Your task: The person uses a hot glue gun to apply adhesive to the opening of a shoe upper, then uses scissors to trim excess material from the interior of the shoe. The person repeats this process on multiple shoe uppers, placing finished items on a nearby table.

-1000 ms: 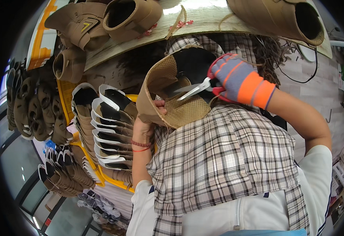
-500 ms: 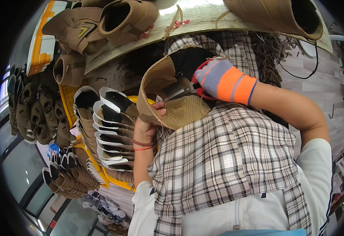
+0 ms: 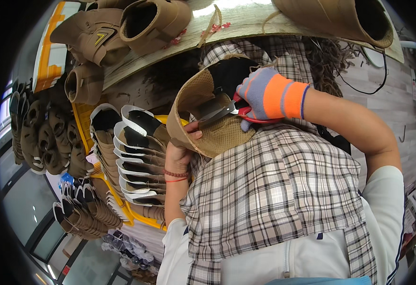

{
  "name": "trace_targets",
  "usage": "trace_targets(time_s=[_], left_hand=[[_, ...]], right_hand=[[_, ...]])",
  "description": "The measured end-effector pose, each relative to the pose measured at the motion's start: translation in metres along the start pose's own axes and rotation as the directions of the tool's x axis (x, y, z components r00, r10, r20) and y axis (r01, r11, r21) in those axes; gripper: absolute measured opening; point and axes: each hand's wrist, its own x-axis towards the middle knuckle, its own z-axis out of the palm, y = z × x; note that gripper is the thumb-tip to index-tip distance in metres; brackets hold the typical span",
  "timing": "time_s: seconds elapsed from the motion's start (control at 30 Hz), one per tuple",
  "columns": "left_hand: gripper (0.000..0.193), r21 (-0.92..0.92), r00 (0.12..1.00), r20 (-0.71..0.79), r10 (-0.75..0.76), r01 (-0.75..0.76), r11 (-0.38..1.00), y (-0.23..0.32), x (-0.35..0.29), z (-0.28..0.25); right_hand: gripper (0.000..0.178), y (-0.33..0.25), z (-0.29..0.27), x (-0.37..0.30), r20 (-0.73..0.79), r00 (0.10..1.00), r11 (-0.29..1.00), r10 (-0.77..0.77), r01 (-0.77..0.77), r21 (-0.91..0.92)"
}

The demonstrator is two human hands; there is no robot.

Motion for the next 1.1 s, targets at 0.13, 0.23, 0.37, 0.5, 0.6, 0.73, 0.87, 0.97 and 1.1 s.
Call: trace_targets(time_s=[0.13,0.23,0.37,0.5,0.6,0.73,0.87,0.97,1.1], left_hand=[[0.039,-0.047,0.999,-0.008,-0.041,0.040,0.998,0.001,0.001,0.000],[0.038,-0.062,0.999,-0.033,-0.032,0.030,0.998,-0.002,0.003,-0.004],[0.039,-0.057,0.997,-0.075,-0.018,0.014,0.998,-0.003,0.002,-0.003],[0.039,-0.027,0.995,-0.099,-0.005,0.002,1.000,-0.004,0.002,-0.009],[0.037,-0.021,0.997,-0.081,-0.012,0.010,1.000,-0.002,0.001,-0.005],[0.037,-0.010,0.998,-0.061,-0.004,0.003,1.000,-0.002,0.004,-0.006],[0.038,0.003,0.999,-0.029,0.016,-0.015,1.000,-0.002,0.007,-0.011],[0.038,-0.004,0.999,-0.039,0.035,-0.035,0.999,-0.002,0.006,-0.010],[0.039,0.011,0.999,-0.036,0.025,-0.025,1.000,-0.004,0.007,-0.013]], right_hand=[[0.070,-0.005,-0.001,0.002,0.035,0.999,0.999,0.008,-0.006,-0.045],[0.065,-0.008,-0.005,0.000,0.062,0.998,0.999,0.018,-0.015,-0.052],[0.059,-0.009,-0.002,0.002,0.044,0.999,0.999,-0.005,0.007,-0.049],[0.051,-0.010,0.000,0.004,0.079,0.997,0.995,0.013,-0.006,-0.096],[0.046,-0.005,-0.011,-0.005,0.042,0.996,0.993,0.074,-0.070,-0.091],[0.056,0.032,-0.004,-0.030,-0.120,0.989,0.996,0.083,-0.087,-0.024],[0.049,0.041,0.004,-0.037,-0.175,0.984,0.991,0.040,-0.060,-0.116],[0.043,0.044,0.011,-0.032,-0.216,0.976,0.995,-0.028,0.006,-0.102],[0.037,0.040,0.012,-0.030,-0.210,0.976,0.996,-0.055,0.039,-0.077]])
